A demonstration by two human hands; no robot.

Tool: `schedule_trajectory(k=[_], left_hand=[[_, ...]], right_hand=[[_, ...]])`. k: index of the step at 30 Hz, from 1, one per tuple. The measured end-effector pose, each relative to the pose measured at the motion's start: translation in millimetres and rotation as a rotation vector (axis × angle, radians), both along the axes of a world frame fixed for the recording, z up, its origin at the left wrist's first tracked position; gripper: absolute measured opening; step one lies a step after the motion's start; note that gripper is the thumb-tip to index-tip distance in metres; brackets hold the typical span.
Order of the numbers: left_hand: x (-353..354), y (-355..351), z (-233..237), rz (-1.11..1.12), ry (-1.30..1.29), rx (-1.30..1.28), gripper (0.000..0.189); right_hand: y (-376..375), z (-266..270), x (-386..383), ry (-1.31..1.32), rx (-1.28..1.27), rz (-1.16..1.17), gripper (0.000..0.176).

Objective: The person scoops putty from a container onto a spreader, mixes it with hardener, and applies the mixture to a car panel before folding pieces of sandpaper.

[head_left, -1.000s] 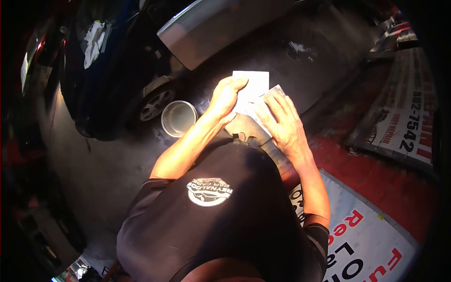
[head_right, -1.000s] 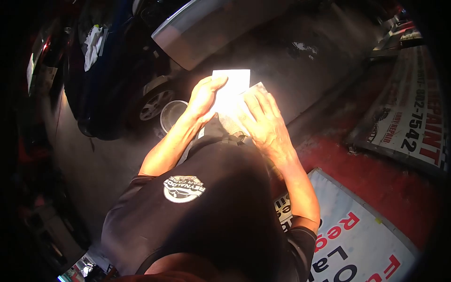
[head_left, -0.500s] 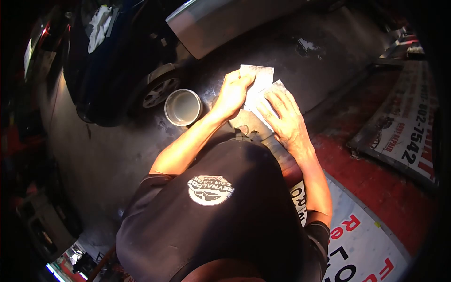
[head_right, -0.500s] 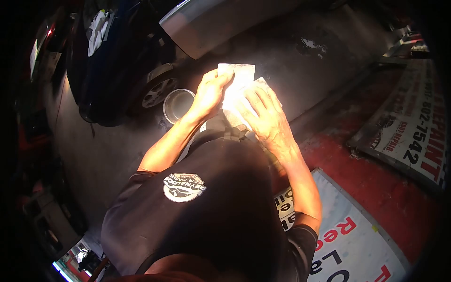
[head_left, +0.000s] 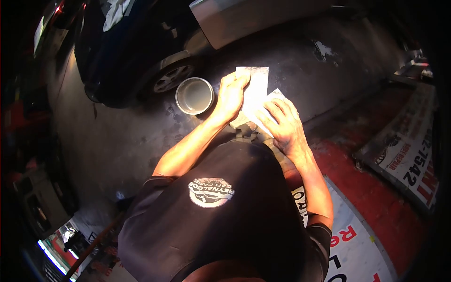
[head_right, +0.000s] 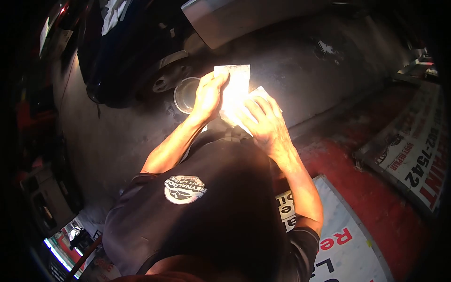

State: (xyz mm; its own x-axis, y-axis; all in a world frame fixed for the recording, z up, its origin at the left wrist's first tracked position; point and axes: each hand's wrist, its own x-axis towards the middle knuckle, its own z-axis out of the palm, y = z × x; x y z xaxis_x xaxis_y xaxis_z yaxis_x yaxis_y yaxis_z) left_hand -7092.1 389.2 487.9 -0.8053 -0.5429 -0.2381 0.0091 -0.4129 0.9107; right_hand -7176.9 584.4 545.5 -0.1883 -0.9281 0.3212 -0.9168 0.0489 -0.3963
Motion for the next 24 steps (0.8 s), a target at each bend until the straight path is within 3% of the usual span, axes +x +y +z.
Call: schedule_trajectory(k=[4,5,6,8,10,12,14,16,18,20,22,24], left_hand=[[19,-37,32,0.217,0.159,0.067,0.023],[26,-48,30,0.256,0.165,0.066,0.023],[33,-59,32,0.297,0.172,0.062,0.023],[57,-73,9,0.269,0.197,0.182,0.022],[80,-77,2,0.284,0.165,0.545,0.024],[100,-73,14,0.326,0.172,0.717,0.026],[131,-91,8,0.373,0.248,0.637,0.028],[160,-114,5,0.342,0.155,0.583,0.038],[185,-136,3,0.330,0.229,0.562,0.033],[217,-167,16,0.369,0.305,0.536,0.029],[247,-208,31,0.437,0.370,0.402,0.032],[280,-240,39,0.526,0.338,0.329,0.033]], right_hand=[[-9,-13,2,-0.001,0.126,0.013,0.043],[-21,-10,4,-0.275,0.027,0.029,0.047],[-37,-2,9,-0.274,0.033,0.053,0.047],[-67,14,29,-0.484,-0.254,0.020,0.052],[-95,23,53,-0.506,-0.253,0.073,0.054],[-117,19,75,-0.263,-0.141,0.160,0.057],[-138,-2,96,-0.209,-0.116,0.172,0.066],[-158,-13,110,-0.177,-0.011,0.095,0.072],[-169,-19,114,-0.199,0.044,0.080,0.078],[-186,-24,124,-0.011,0.242,0.137,0.080],[-202,-36,142,-0.095,0.258,0.140,0.083],[-227,-36,156,-0.407,0.126,-0.025,0.084]])
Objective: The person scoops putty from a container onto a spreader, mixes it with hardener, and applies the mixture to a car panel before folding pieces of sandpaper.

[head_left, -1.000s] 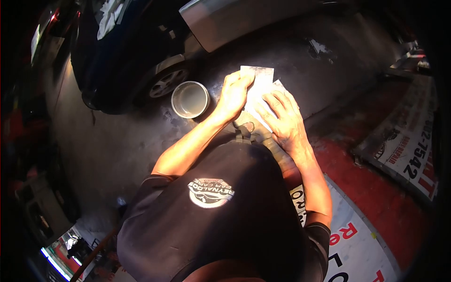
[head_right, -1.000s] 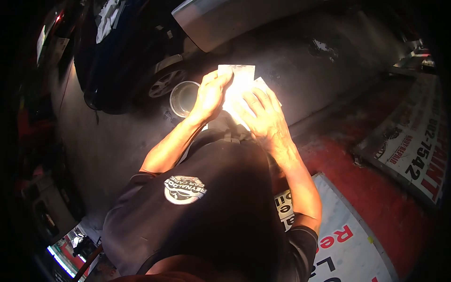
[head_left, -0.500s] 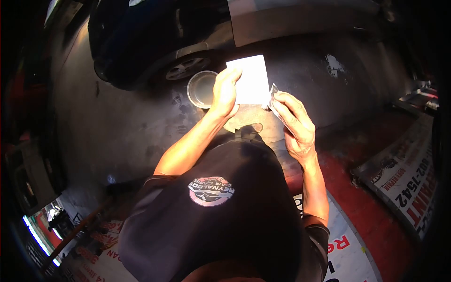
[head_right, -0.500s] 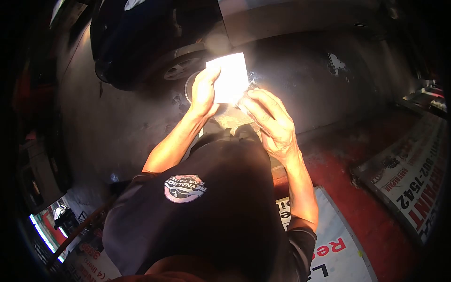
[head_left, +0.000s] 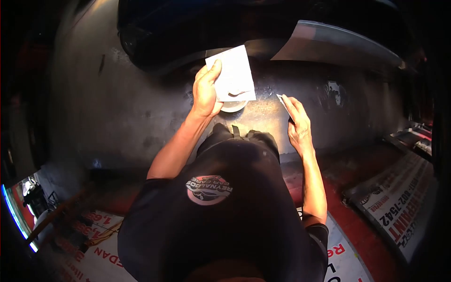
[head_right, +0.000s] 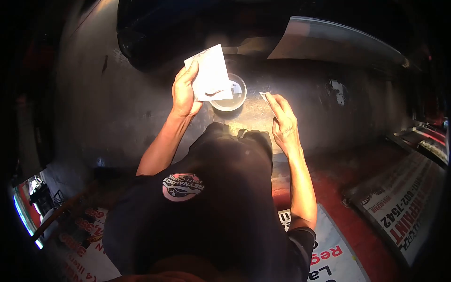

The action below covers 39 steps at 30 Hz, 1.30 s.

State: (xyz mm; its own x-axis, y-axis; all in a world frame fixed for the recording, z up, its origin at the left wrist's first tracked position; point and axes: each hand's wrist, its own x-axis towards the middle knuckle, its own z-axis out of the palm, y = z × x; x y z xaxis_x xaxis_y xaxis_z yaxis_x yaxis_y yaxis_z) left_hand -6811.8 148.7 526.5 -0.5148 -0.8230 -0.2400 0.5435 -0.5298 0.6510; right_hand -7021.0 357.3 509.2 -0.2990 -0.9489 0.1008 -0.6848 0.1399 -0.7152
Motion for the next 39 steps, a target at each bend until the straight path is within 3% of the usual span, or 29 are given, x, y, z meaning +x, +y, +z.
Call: schedule_trajectory(k=[2,7,9,16,20,26,29,30,32,34,35,36,39], left_hand=[[33,-17,-17,0.040,-0.042,-0.001,0.033],[137,-38,-85,0.145,-0.233,0.066,0.034],[173,-38,-108,0.238,-0.269,0.113,0.034],[280,-3,-139,0.521,-0.366,0.191,0.034],[310,12,-157,0.625,-0.389,0.278,0.035],[307,-17,-126,0.585,-0.442,0.240,0.036],[287,-33,-95,0.545,-0.479,0.171,0.037],[281,-35,-87,0.526,-0.498,0.137,0.038],[263,-39,-78,0.518,-0.525,0.105,0.040],[245,-42,-78,0.487,-0.537,0.033,0.046],[233,-40,-77,0.478,-0.564,0.012,0.048],[221,-39,-73,0.464,-0.586,-0.009,0.050],[195,-38,-56,0.387,-0.571,-0.119,0.053]], right_hand=[[-24,5,6,0.020,-0.050,-0.071,0.083],[-62,-17,31,-0.117,-0.015,0.050,0.078],[-71,-30,31,-0.230,-0.063,0.039,0.067],[-152,-58,43,-0.395,-0.006,0.057,0.056],[-186,-54,34,-0.335,-0.038,0.163,0.056],[-174,-93,0,-0.273,-0.009,0.022,0.057],[-157,-85,11,-0.462,0.189,-0.056,0.061],[-156,-104,16,-0.417,-0.046,0.042,0.061],[-156,-104,40,-0.388,-0.038,0.097,0.060],[-167,-88,68,-0.395,-0.101,0.309,0.056],[-176,-67,91,-0.522,-0.165,0.401,0.054],[-183,-64,98,-0.306,-0.120,0.487,0.058],[-200,-33,145,-0.035,-0.218,0.502,0.064]])
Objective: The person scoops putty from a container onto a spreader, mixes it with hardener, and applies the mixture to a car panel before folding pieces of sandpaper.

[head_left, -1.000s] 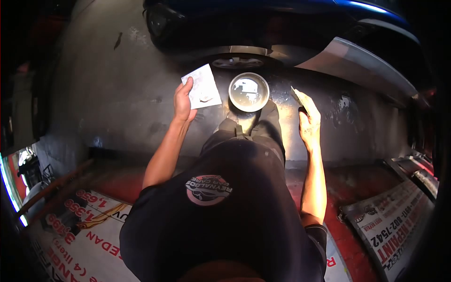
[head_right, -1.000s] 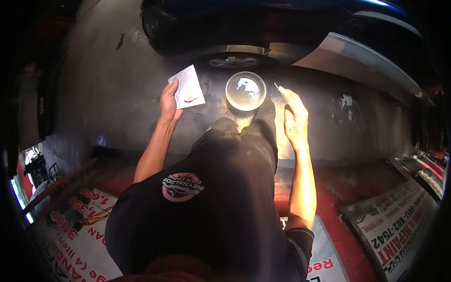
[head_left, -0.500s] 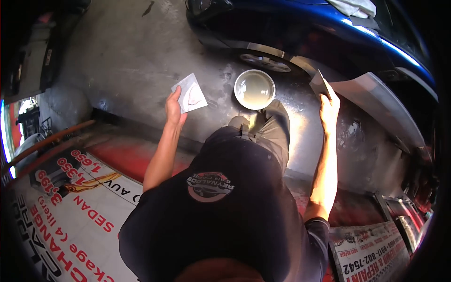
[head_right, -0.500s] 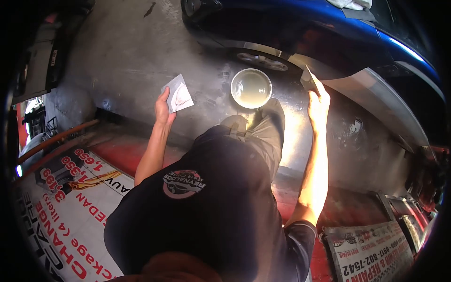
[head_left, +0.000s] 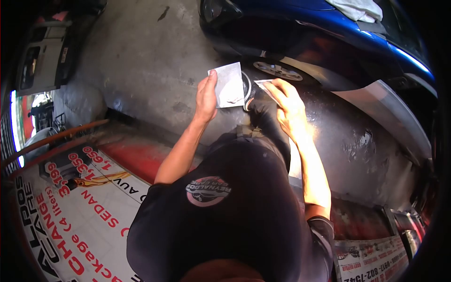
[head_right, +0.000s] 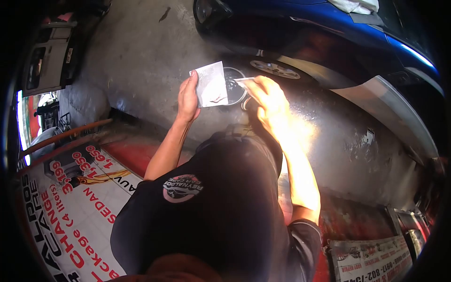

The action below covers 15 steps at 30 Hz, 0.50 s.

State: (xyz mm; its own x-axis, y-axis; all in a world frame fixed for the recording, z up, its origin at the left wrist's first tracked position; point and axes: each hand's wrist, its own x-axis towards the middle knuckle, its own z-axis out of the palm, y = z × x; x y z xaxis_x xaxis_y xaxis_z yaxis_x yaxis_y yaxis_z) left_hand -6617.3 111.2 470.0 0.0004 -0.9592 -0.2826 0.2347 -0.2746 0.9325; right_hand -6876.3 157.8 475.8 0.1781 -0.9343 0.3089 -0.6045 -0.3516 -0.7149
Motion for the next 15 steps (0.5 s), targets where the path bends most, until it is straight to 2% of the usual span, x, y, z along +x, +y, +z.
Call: schedule_trajectory(k=[2,5,8,11,15], left_hand=[[-14,2,14,-0.028,0.032,-0.007,0.052],[-28,0,18,-0.048,0.087,-0.040,0.049],[-43,-8,37,0.091,0.079,-0.029,0.045],[-43,-12,-1,0.094,0.063,-0.016,0.045],[-66,-8,-1,0.042,0.134,0.014,0.045]], right_hand=[[-19,24,19,0.093,-0.141,0.044,0.064],[-38,34,37,0.201,-0.254,0.156,0.054],[-23,36,45,0.277,-0.210,0.184,0.054],[1,36,41,0.339,-0.176,0.187,0.059],[32,45,27,0.418,-0.127,0.133,0.057]])
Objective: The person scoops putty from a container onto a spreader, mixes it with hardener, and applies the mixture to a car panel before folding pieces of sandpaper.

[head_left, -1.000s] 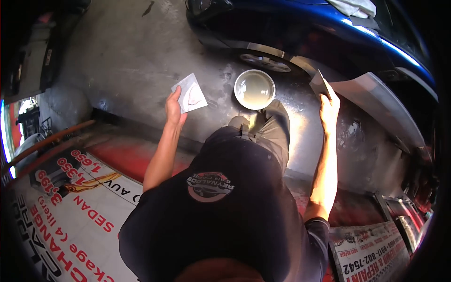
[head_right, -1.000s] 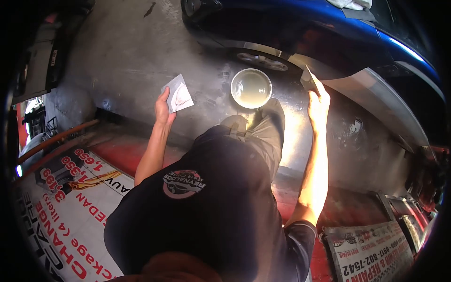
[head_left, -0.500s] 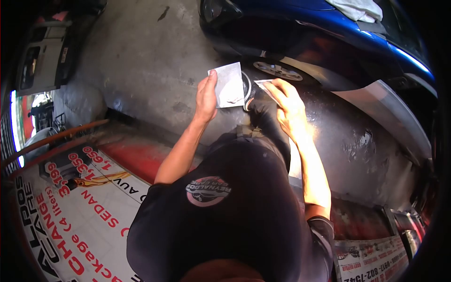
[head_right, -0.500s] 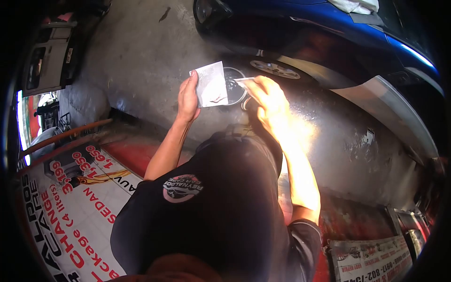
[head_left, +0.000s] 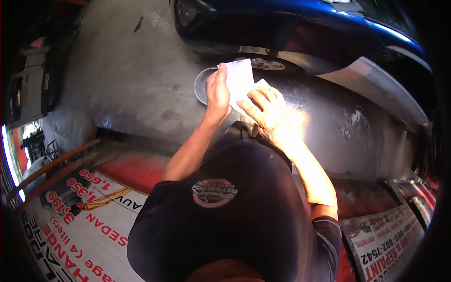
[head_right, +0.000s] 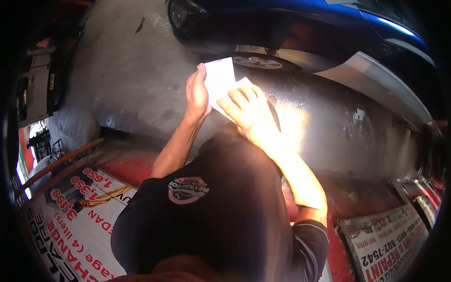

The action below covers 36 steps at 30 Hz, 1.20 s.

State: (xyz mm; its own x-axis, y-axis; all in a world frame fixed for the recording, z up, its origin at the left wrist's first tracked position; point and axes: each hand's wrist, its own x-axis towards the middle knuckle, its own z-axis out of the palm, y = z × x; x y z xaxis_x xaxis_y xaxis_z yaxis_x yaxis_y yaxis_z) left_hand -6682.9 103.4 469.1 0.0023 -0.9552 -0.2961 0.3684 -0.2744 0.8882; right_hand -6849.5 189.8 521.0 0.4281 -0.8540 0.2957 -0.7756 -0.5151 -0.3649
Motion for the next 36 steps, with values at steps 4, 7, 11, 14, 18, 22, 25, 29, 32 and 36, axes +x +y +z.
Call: schedule_trajectory(k=[4,7,11,14,18,22,25,29,32,36], left_hand=[[-18,-6,-1,-0.081,0.016,-0.062,0.044],[-46,-11,55,-0.062,0.074,-0.115,0.043],[-55,-8,-19,-0.235,0.095,-0.190,0.038],[-84,28,13,-0.495,0.376,0.078,0.032],[-110,70,26,-0.550,0.513,0.231,0.031],[-128,93,40,-0.647,0.471,0.093,0.025],[-147,101,67,-0.493,0.491,0.092,0.034],[-160,115,72,-0.622,0.256,-0.145,0.037],[-171,127,35,-0.673,0.017,-0.508,0.037],[-186,155,48,-0.489,0.093,-0.297,0.034]], right_hand=[[25,3,-32,0.020,0.041,-0.073,0.052],[56,-9,-63,-0.127,0.138,-0.213,0.048],[76,22,-86,-0.565,0.070,-0.342,0.037],[92,51,-88,-0.559,0.034,-0.336,0.038],[121,13,-103,-0.325,-0.076,-0.277,0.054],[149,5,-139,-0.386,-0.029,-0.434,0.067],[172,-2,-160,-0.216,0.163,-0.539,0.069],[170,61,-173,-0.280,-0.154,-0.601,0.050],[169,75,-162,-0.024,-0.140,-0.408,0.049],[203,48,-148,-0.039,-0.106,-0.359,0.053]])
